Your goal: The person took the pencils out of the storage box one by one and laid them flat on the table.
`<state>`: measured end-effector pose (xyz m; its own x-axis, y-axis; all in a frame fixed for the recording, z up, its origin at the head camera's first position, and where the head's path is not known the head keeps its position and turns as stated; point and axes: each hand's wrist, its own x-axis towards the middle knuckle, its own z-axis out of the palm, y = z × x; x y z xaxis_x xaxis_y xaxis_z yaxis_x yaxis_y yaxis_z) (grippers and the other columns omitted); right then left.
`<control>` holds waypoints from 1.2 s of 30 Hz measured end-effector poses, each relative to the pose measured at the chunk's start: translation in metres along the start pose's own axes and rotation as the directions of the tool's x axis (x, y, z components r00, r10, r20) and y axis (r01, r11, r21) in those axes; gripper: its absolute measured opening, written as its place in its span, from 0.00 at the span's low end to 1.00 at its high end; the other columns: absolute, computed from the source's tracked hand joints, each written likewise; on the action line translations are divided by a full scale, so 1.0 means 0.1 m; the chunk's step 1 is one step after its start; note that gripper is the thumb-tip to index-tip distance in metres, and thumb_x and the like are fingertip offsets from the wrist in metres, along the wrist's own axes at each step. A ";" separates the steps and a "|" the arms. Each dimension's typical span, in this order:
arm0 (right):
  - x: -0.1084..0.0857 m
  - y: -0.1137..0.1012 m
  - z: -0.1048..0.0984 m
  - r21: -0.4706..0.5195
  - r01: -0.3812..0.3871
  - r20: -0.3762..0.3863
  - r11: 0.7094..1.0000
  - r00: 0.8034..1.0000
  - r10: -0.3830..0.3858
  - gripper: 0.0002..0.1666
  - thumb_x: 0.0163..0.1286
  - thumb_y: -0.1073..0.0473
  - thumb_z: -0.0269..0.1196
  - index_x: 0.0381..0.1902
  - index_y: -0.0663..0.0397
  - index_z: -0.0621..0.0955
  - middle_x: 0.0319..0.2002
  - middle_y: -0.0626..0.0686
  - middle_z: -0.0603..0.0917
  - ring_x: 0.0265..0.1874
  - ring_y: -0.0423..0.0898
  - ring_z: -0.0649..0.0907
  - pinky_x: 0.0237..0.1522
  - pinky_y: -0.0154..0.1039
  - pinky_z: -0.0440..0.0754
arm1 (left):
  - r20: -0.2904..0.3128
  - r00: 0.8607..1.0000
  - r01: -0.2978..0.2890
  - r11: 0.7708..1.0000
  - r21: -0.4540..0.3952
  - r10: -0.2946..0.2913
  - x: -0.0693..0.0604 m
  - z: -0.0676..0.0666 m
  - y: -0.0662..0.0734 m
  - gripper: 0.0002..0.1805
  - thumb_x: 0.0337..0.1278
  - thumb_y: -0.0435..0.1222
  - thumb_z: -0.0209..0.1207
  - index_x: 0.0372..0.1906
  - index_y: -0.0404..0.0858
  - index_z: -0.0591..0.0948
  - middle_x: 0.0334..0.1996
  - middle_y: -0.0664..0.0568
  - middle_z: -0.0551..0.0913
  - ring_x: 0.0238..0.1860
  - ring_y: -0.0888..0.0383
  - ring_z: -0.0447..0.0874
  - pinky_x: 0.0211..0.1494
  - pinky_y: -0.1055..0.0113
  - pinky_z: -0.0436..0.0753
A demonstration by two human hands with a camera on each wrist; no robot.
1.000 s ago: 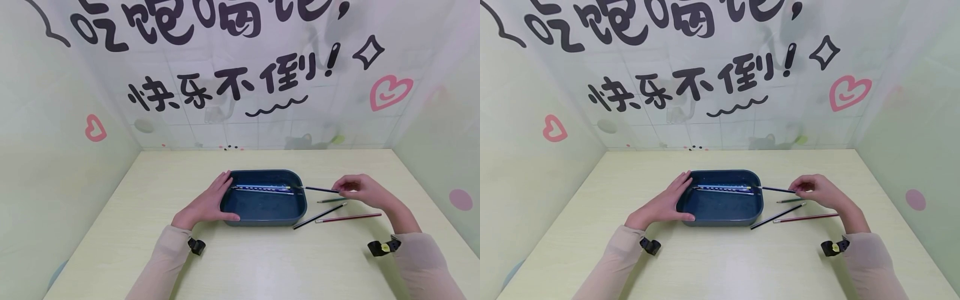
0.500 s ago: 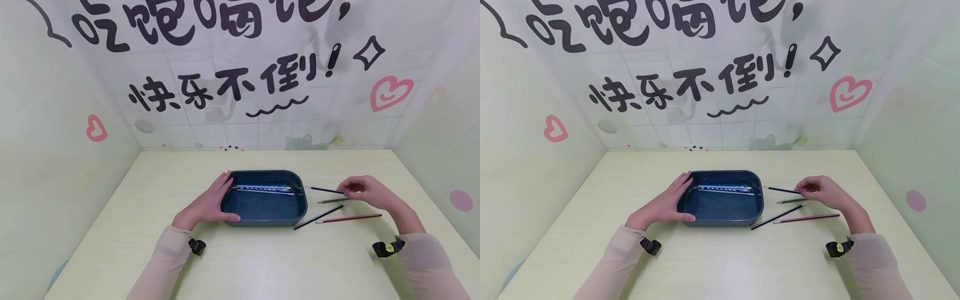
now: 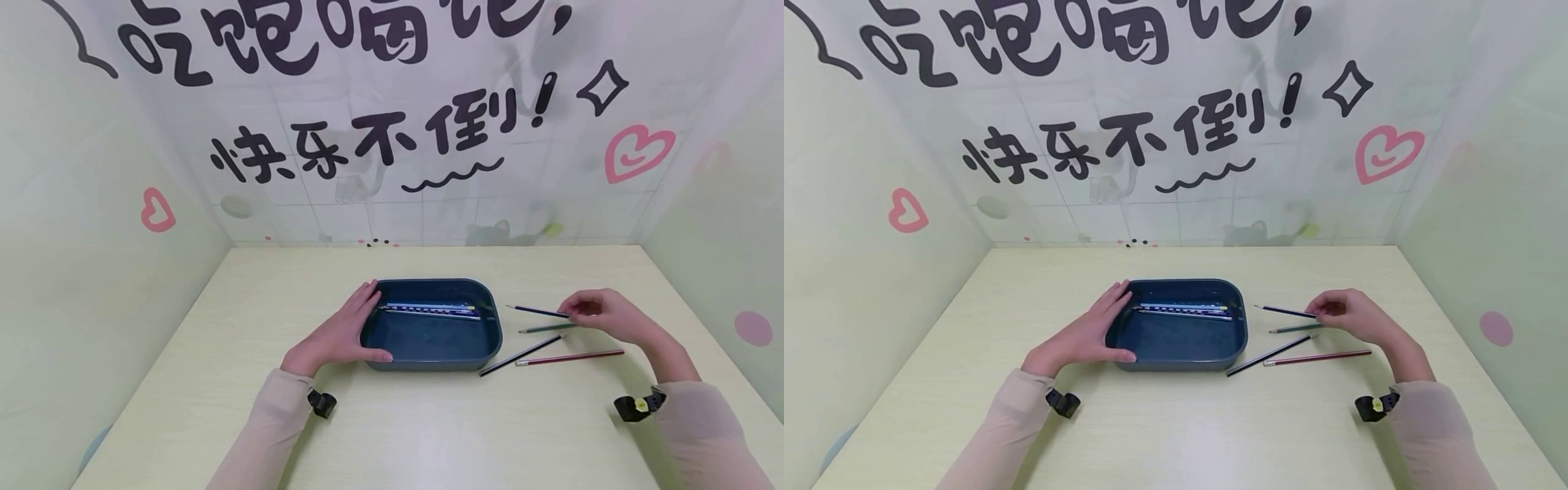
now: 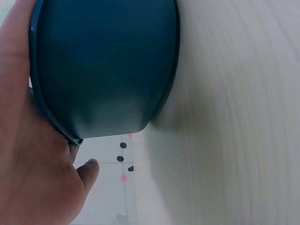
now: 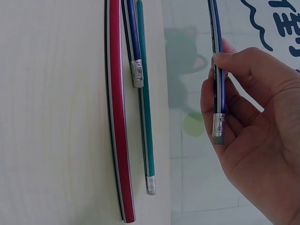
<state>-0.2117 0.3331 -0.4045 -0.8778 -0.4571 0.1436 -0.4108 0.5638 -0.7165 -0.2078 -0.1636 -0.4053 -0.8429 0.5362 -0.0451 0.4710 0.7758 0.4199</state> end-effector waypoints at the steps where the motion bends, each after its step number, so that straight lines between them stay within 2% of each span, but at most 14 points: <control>1: 0.00 0.01 0.00 -0.002 -0.007 0.001 1.000 1.000 0.007 0.08 0.66 0.74 0.62 0.41 0.66 0.85 0.34 0.40 0.85 0.33 0.28 0.80 0.36 0.23 0.80 | 0.000 1.000 0.000 1.000 -0.001 0.000 0.00 0.00 0.00 0.66 0.44 0.64 0.70 0.80 0.37 0.49 0.82 0.48 0.38 0.83 0.46 0.34 0.78 0.42 0.59; 11: 0.00 0.05 -0.05 -0.007 -0.052 0.022 0.999 0.998 0.052 0.08 0.67 0.73 0.62 0.42 0.66 0.84 0.34 0.42 0.86 0.33 0.27 0.80 0.36 0.23 0.81 | 0.000 1.000 -0.002 1.000 -0.004 0.002 0.00 0.01 0.00 0.66 0.44 0.64 0.70 0.80 0.37 0.49 0.82 0.48 0.37 0.83 0.46 0.34 0.78 0.42 0.59; 27: 0.04 0.08 -0.08 -0.046 -0.091 0.061 0.995 0.994 0.094 0.08 0.66 0.72 0.61 0.42 0.67 0.84 0.38 0.57 0.87 0.33 0.27 0.78 0.36 0.26 0.81 | 0.003 1.000 0.001 1.000 -0.001 -0.001 0.00 0.01 0.00 0.66 0.45 0.64 0.70 0.80 0.37 0.48 0.82 0.49 0.37 0.83 0.47 0.33 0.78 0.43 0.59; 36: 0.11 0.10 -0.09 -0.086 -0.129 0.084 0.988 0.987 0.136 0.08 0.66 0.71 0.63 0.43 0.66 0.85 0.39 0.57 0.88 0.33 0.27 0.78 0.37 0.27 0.81 | 0.005 1.000 0.002 1.000 0.002 -0.002 0.01 0.01 0.00 0.66 0.44 0.64 0.70 0.80 0.37 0.49 0.82 0.49 0.37 0.83 0.47 0.33 0.79 0.44 0.59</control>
<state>-0.2276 0.3401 -0.4045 -0.9017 -0.4321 -0.0131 -0.3137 0.6749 -0.6679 -0.2085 -0.1633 -0.4062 -0.8425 0.5364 -0.0509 0.4698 0.7776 0.4178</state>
